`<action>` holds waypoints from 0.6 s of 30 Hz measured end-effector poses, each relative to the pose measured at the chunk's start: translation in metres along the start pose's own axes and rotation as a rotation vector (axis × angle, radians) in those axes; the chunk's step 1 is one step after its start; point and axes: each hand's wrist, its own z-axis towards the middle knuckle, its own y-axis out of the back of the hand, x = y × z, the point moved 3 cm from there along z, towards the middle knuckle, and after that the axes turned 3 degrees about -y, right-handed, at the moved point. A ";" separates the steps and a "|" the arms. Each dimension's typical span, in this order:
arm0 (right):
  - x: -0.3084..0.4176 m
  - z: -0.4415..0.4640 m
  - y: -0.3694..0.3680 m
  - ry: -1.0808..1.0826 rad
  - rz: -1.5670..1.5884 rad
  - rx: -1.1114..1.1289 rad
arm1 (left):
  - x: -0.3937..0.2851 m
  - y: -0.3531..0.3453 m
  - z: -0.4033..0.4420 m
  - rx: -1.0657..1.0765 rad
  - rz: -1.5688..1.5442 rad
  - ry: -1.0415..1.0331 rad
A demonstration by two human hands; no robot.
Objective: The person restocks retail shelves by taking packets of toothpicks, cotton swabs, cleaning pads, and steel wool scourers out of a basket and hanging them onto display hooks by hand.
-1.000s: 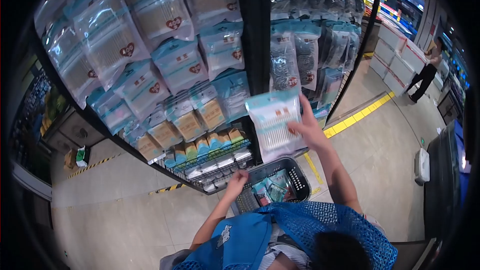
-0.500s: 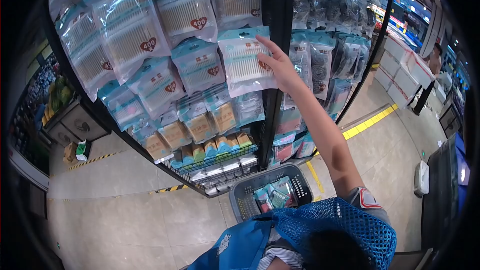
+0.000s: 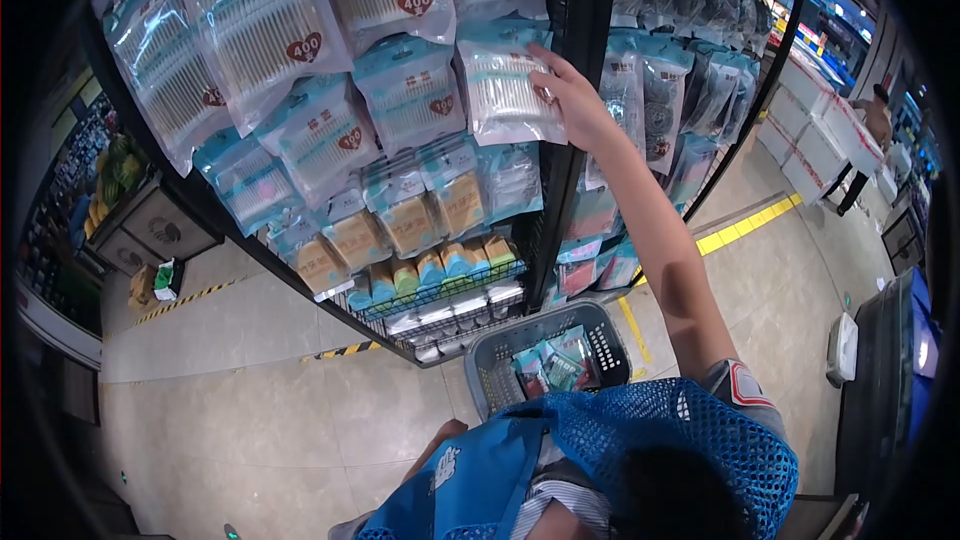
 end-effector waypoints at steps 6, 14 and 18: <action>-0.030 -0.001 0.007 0.255 -0.751 -0.136 | 0.021 -0.100 -0.032 0.040 0.026 -0.040; -0.170 -0.162 0.062 -0.119 -0.617 -0.102 | 0.009 -0.118 -0.084 -0.437 -0.028 -0.081; -0.284 -0.360 0.152 -0.636 -1.162 0.418 | -0.001 -0.110 -0.101 0.104 -0.163 0.223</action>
